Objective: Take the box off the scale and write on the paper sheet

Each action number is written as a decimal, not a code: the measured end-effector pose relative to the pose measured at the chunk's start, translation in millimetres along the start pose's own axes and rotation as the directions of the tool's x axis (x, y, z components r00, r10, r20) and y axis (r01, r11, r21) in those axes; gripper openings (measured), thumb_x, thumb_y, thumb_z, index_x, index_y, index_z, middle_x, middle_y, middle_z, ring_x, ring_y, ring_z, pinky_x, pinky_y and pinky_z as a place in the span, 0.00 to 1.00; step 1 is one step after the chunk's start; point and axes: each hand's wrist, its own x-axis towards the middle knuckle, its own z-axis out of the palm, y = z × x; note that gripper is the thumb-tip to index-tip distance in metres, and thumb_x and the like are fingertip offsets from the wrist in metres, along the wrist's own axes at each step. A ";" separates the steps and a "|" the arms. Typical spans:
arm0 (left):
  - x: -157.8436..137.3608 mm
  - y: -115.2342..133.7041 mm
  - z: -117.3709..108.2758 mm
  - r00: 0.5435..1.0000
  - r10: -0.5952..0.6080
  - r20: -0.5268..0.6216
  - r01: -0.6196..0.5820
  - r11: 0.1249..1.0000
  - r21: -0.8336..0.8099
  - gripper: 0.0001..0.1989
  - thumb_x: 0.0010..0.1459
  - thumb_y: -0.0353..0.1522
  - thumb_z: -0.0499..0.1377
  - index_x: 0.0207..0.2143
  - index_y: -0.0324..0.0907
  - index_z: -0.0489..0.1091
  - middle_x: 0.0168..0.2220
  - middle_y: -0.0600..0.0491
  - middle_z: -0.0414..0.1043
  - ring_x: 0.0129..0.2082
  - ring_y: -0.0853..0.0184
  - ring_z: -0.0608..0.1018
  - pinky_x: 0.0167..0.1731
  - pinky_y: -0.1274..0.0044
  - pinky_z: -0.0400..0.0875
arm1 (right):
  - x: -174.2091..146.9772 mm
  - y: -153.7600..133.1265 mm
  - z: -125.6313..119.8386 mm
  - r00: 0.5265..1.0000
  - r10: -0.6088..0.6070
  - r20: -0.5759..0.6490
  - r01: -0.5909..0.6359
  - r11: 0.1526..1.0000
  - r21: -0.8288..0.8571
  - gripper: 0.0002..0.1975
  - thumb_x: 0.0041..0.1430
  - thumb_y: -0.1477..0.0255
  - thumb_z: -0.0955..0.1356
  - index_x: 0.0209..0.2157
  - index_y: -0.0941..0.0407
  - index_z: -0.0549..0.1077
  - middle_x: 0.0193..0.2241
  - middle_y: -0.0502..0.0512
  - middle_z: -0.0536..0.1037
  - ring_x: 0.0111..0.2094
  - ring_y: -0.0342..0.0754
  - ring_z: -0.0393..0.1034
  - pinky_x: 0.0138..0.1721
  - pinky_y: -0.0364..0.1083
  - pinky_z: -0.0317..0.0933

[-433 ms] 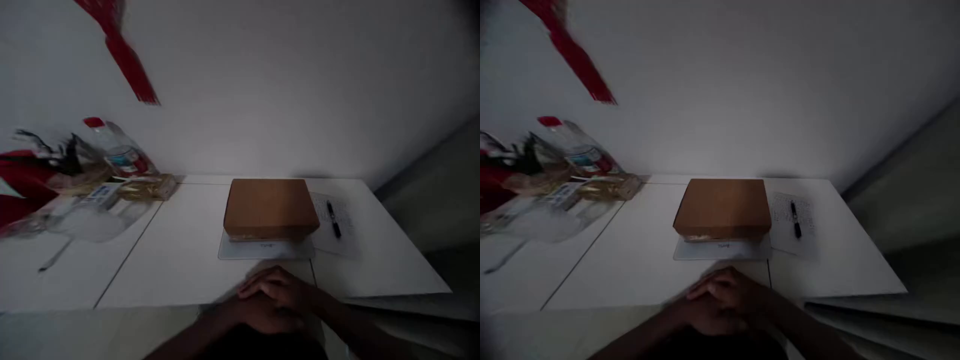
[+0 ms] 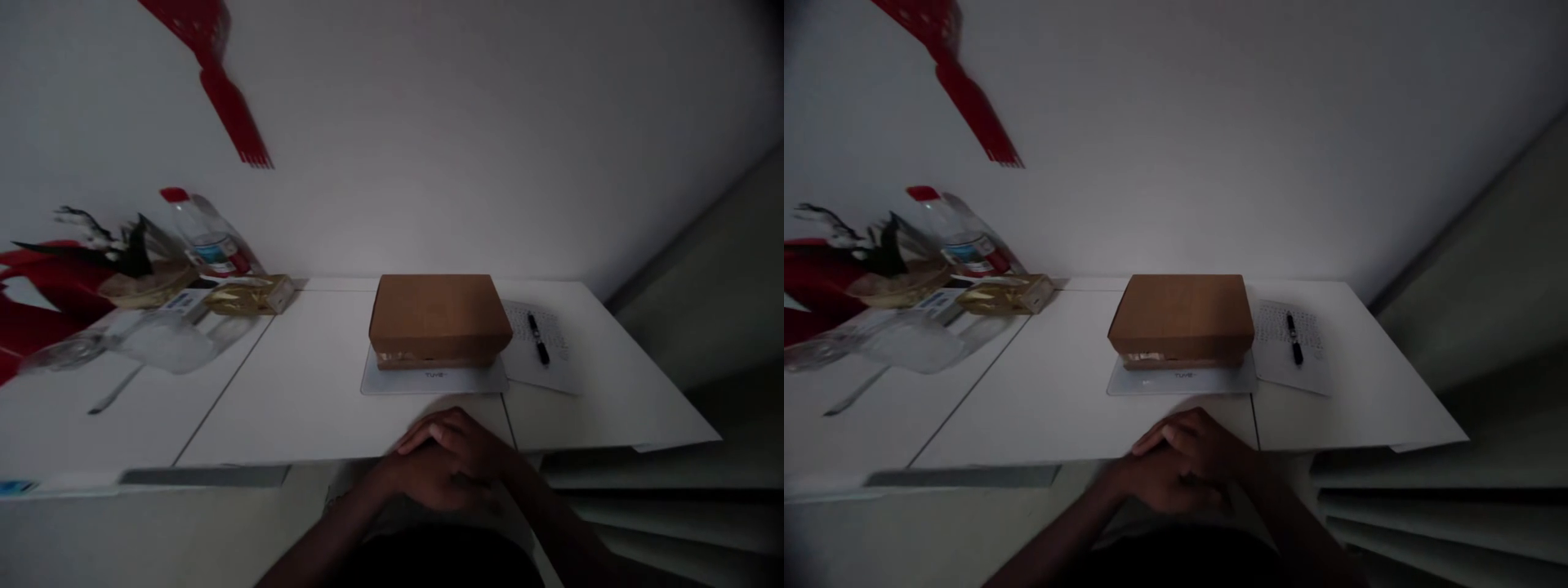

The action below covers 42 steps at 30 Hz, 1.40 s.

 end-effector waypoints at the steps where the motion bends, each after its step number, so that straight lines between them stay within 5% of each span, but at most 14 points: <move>1: -0.2 -2.0 1.8 1.000 0.021 -0.004 -0.021 1.000 -0.008 0.22 0.61 0.47 0.56 0.46 0.42 0.79 0.44 0.49 0.79 0.45 0.61 0.79 0.46 0.74 0.73 | -1.3 0.1 0.4 1.000 0.009 -0.005 -0.009 1.000 -0.004 0.26 0.75 0.60 0.56 0.46 0.56 0.82 0.44 0.56 0.81 0.49 0.49 0.75 0.57 0.50 0.64; 17: -8.4 -10.3 11.9 0.984 0.146 -0.102 -0.123 0.970 0.208 0.23 0.64 0.44 0.53 0.47 0.36 0.76 0.46 0.43 0.77 0.47 0.56 0.79 0.49 0.69 0.74 | -10.3 -11.7 2.5 0.996 -0.086 -0.009 0.084 0.982 -0.170 0.21 0.76 0.66 0.58 0.46 0.55 0.81 0.45 0.55 0.81 0.50 0.47 0.75 0.56 0.49 0.64; 25: -28.1 26.6 -25.3 0.866 0.390 -0.313 -0.282 0.897 0.340 0.11 0.61 0.32 0.56 0.42 0.40 0.76 0.42 0.49 0.78 0.42 0.63 0.80 0.44 0.73 0.75 | -12.2 -42.8 -6.3 0.977 -0.192 -0.094 0.136 0.899 -0.417 0.17 0.73 0.70 0.61 0.58 0.54 0.73 0.58 0.56 0.74 0.60 0.47 0.68 0.62 0.49 0.61; 28: -40.3 42.5 -45.0 0.734 0.538 -0.415 -0.343 0.821 0.457 0.10 0.66 0.28 0.54 0.40 0.41 0.76 0.38 0.50 0.79 0.40 0.66 0.81 0.43 0.74 0.75 | -15.6 -53.1 -17.6 0.923 -0.321 -0.211 0.163 0.824 -0.542 0.19 0.72 0.71 0.61 0.62 0.51 0.68 0.62 0.55 0.69 0.63 0.47 0.63 0.64 0.51 0.58; 31: -52.6 51.0 -66.1 0.459 0.614 -0.642 -0.250 0.782 0.571 0.15 0.68 0.28 0.53 0.53 0.45 0.74 0.49 0.49 0.77 0.52 0.65 0.78 0.55 0.71 0.72 | -14.3 -58.2 -37.9 0.778 -0.471 -0.415 0.124 0.763 -0.634 0.19 0.73 0.69 0.61 0.63 0.49 0.68 0.62 0.54 0.68 0.65 0.49 0.61 0.66 0.54 0.56; 33: -56.6 49.7 -80.8 0.237 0.541 -0.807 -0.164 0.841 0.516 0.15 0.69 0.31 0.53 0.55 0.46 0.74 0.52 0.50 0.76 0.55 0.64 0.76 0.58 0.69 0.70 | -9.3 -55.9 -54.8 0.641 -0.528 -0.557 0.076 0.766 -0.638 0.20 0.73 0.66 0.61 0.63 0.49 0.67 0.63 0.55 0.67 0.65 0.51 0.61 0.66 0.57 0.56; 35: -55.2 41.7 -95.1 0.073 0.410 -0.909 -0.193 0.900 0.391 0.16 0.69 0.35 0.54 0.56 0.46 0.72 0.55 0.49 0.73 0.57 0.61 0.74 0.59 0.66 0.69 | -2.3 -47.9 -71.4 0.531 -0.497 -0.687 0.024 0.819 -0.574 0.21 0.72 0.61 0.62 0.63 0.50 0.67 0.64 0.57 0.66 0.65 0.52 0.61 0.66 0.58 0.56; 37: -49.3 27.8 -107.4 0.034 0.286 -0.958 -0.306 0.915 0.262 0.20 0.66 0.37 0.57 0.60 0.46 0.68 0.59 0.48 0.69 0.62 0.59 0.70 0.62 0.65 0.66 | 4.8 -34.9 -85.5 0.466 -0.421 -0.778 -0.019 0.875 -0.485 0.25 0.70 0.56 0.62 0.63 0.52 0.66 0.64 0.59 0.65 0.65 0.54 0.60 0.67 0.60 0.53; 42: -28.7 -9.3 -117.6 0.174 -0.081 -0.981 -0.385 0.912 -0.143 0.33 0.60 0.46 0.59 0.65 0.44 0.61 0.65 0.42 0.62 0.67 0.54 0.63 0.67 0.59 0.56 | 14.1 -1.0 -101.5 0.458 -0.195 -0.867 -0.069 0.965 -0.254 0.36 0.65 0.46 0.61 0.66 0.54 0.62 0.66 0.62 0.61 0.68 0.56 0.56 0.69 0.61 0.48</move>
